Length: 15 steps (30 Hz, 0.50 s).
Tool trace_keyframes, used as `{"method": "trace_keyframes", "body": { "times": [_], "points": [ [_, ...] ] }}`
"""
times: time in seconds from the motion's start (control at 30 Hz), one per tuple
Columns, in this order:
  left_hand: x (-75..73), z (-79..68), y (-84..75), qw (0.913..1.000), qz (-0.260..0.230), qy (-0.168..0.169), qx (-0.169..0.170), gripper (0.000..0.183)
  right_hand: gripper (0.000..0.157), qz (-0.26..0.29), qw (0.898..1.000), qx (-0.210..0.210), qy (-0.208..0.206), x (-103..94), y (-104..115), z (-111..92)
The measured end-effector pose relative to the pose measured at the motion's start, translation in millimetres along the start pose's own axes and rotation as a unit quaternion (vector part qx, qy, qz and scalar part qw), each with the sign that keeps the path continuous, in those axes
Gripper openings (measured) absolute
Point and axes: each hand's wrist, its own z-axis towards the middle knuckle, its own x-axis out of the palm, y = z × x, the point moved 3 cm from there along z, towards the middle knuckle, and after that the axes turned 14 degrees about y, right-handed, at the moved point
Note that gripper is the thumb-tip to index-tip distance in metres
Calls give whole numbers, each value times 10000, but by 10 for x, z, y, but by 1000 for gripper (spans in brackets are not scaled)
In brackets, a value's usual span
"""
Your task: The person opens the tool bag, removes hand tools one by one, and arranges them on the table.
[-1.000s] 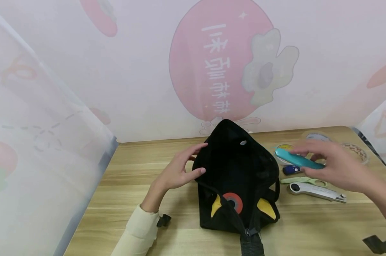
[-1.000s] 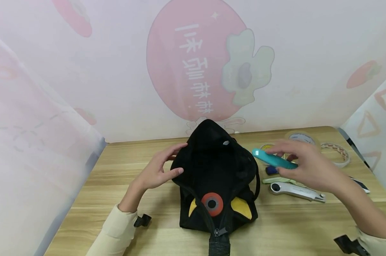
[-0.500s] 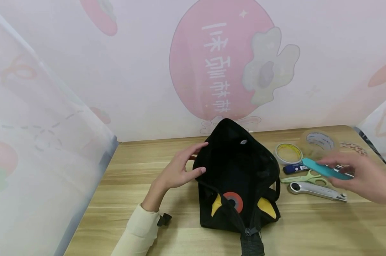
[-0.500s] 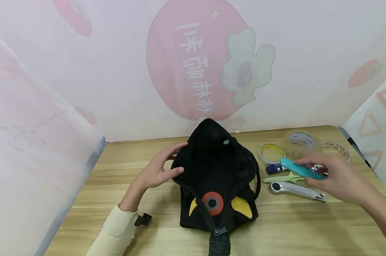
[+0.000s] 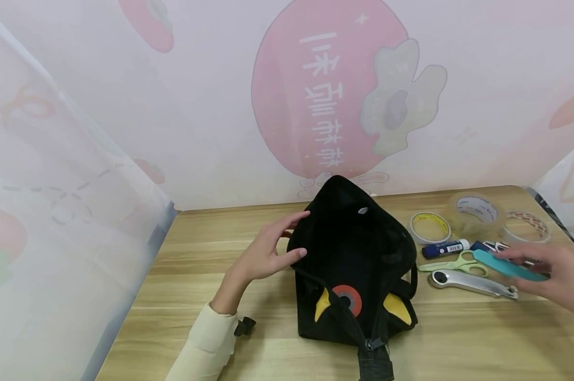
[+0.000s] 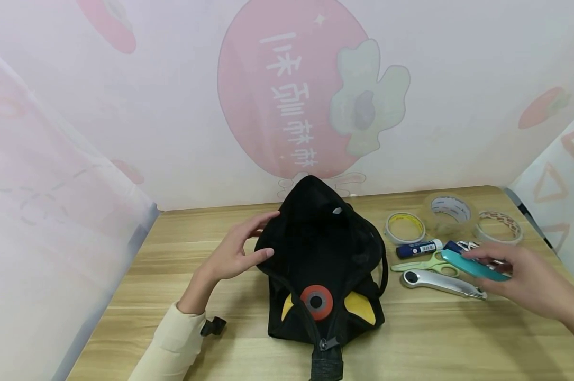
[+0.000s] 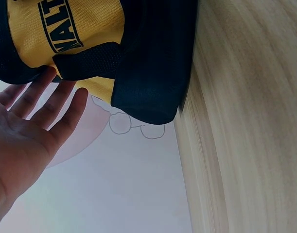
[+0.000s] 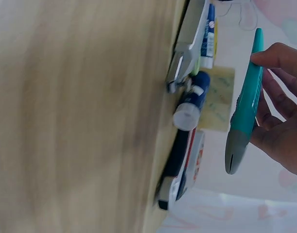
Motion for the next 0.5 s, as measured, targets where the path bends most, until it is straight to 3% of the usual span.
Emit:
{"method": "trace_keyframes", "body": {
  "times": [0.33, 0.5],
  "points": [
    [5, 10, 4, 10000, 21, -1, -33, 73, 50, 414, 9991, 59, -7, 103, -325, -138],
    [5, 11, -1, 10000, 19, 13, -61, 73, 48, 340, 9988, 355, 85, 146, -447, -183]
  ]
}}
